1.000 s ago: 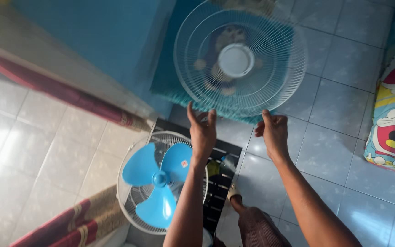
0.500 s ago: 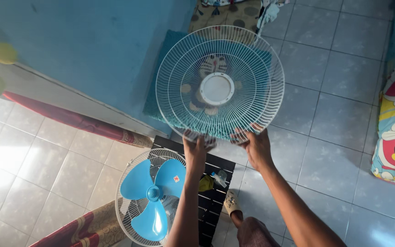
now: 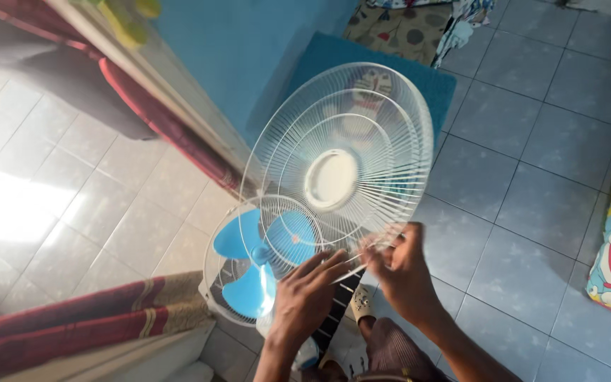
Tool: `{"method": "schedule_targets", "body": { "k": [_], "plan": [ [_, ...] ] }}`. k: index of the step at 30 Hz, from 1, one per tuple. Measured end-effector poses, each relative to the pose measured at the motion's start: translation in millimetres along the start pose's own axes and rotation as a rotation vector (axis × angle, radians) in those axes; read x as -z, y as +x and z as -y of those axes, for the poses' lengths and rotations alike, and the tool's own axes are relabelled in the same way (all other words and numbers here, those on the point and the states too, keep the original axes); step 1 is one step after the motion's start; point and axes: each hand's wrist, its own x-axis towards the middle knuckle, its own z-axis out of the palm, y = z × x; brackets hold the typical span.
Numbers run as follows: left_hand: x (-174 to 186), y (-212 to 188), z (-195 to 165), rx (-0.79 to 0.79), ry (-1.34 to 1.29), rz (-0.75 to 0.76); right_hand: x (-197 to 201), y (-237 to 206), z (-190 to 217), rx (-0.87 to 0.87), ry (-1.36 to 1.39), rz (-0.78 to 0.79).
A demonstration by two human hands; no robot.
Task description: The person unscrews the front grille nut of a wall-mounted electric fan, removes the grille and blue blade assembly, then reattaches the blades and grille and tightens the nut. They lift the fan, mount it back onto the wall bracket, plug its power cord into a wall outlet, and the fan runs at the end.
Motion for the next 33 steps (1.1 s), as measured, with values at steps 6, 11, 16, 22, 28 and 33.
{"method": "schedule_targets", "body": {
  "k": [6, 11, 16, 22, 28, 33],
  "plan": [
    [29.3, -146.6, 60.5, 0.395, -1.337, -0.715, 1.2, -12.7, -45.1, 0.097, -0.374, -0.089],
    [16.1, -250.6, 91.9, 0.233, -1.799, -0.887, -14.9, -43.3, -98.2, -0.509, -0.097, -0.155],
    [-4.1, -311.4, 104.7, 0.243, -1.969, -1.035, -54.1, -85.6, -117.8, -0.461, 0.350, -0.144],
    [15.5, -357.3, 96.5, 0.258, -1.605, -0.590, -72.1, -75.0, -101.5, -0.409, 0.222, -0.377],
    [34.6, -373.1, 120.9, 0.659, -1.719, -0.781, -65.8, -31.9, -86.9, -0.415, 0.162, -0.064],
    [29.5, -352.7, 164.6, 0.973, -1.192, -0.981, -70.0, 13.8, -110.6, -0.429, -0.054, 0.257]
  ]
}}
